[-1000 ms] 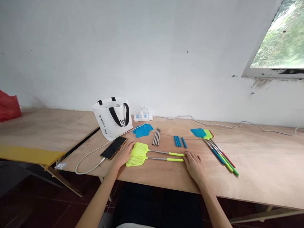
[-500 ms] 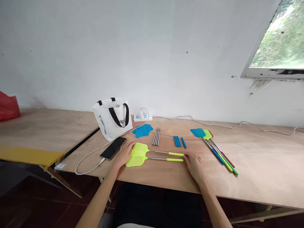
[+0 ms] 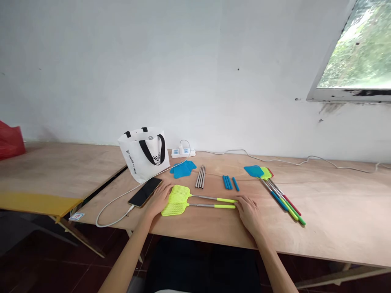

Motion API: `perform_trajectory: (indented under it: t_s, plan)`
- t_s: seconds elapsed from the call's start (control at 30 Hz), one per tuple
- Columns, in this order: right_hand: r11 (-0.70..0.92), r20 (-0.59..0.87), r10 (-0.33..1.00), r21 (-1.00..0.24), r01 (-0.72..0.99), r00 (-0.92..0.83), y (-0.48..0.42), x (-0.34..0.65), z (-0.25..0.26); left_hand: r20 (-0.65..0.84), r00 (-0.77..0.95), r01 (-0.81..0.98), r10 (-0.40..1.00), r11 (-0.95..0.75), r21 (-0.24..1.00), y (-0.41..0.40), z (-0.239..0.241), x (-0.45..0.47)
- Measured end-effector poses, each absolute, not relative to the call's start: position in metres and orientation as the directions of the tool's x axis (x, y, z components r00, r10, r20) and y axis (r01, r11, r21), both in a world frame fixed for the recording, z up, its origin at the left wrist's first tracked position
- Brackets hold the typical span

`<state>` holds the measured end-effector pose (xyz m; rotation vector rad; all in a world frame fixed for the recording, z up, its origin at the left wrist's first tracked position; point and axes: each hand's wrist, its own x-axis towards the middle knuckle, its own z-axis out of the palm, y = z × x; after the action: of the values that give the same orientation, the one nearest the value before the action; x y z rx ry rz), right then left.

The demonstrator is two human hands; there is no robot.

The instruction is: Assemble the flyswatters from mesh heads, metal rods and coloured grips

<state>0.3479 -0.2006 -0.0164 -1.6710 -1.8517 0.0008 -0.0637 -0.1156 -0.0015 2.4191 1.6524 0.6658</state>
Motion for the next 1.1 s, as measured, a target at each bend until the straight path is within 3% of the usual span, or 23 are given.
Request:
perform_trajectory:
  t_s: [0.17, 0.3, 0.5, 0.7, 0.8, 0.87, 0.93, 1.1]
  plan:
    - [0.208, 0.455, 0.887, -0.54, 0.816, 0.075, -0.202, 0.347, -0.009, 0.306, 0.289, 0.824, 0.907, -0.399, 0.402, -0.115, -0.002, -0.065]
    - [0.215, 0.462, 0.87, -0.668, 0.712, 0.171, -0.203, 0.346, -0.004, 0.34, 0.235, 0.736, 0.911, -0.395, 0.549, -0.117, 0.007, -0.062]
    - [0.166, 0.404, 0.838, -0.83, 0.533, 0.367, -0.206, 0.348, 0.003, 0.348, 0.143, 0.302, 0.926, -0.376, 0.876, -0.129, 0.038, -0.049]
    - [0.243, 0.355, 0.768, -0.932, 0.27, 0.532, -0.211, 0.344, 0.01, 0.377, 0.107, 0.147, 0.92, -0.39, 0.909, -0.166, 0.083, -0.026]
    - [0.309, 0.332, 0.733, -0.94, 0.143, 0.595, -0.211, 0.339, 0.015, 0.218, 0.387, 0.132, 0.896, -0.289, 0.948, -0.188, 0.101, -0.017]
    - [0.337, 0.328, 0.716, -0.936, 0.107, 0.616, -0.212, 0.335, 0.019, 0.07, 0.6, 0.169, 0.797, -0.212, 0.962, -0.198, 0.105, -0.01]
    - [0.357, 0.324, 0.709, -0.931, 0.077, 0.626, -0.213, 0.332, 0.023, 0.015, 0.684, 0.158, 0.729, -0.168, 0.973, -0.204, 0.104, -0.001]
    - [0.35, 0.31, 0.75, -0.935, 0.046, 0.584, -0.221, 0.312, 0.032, 0.203, 0.443, -0.164, 0.873, -0.143, 0.976, -0.201, 0.088, 0.03]
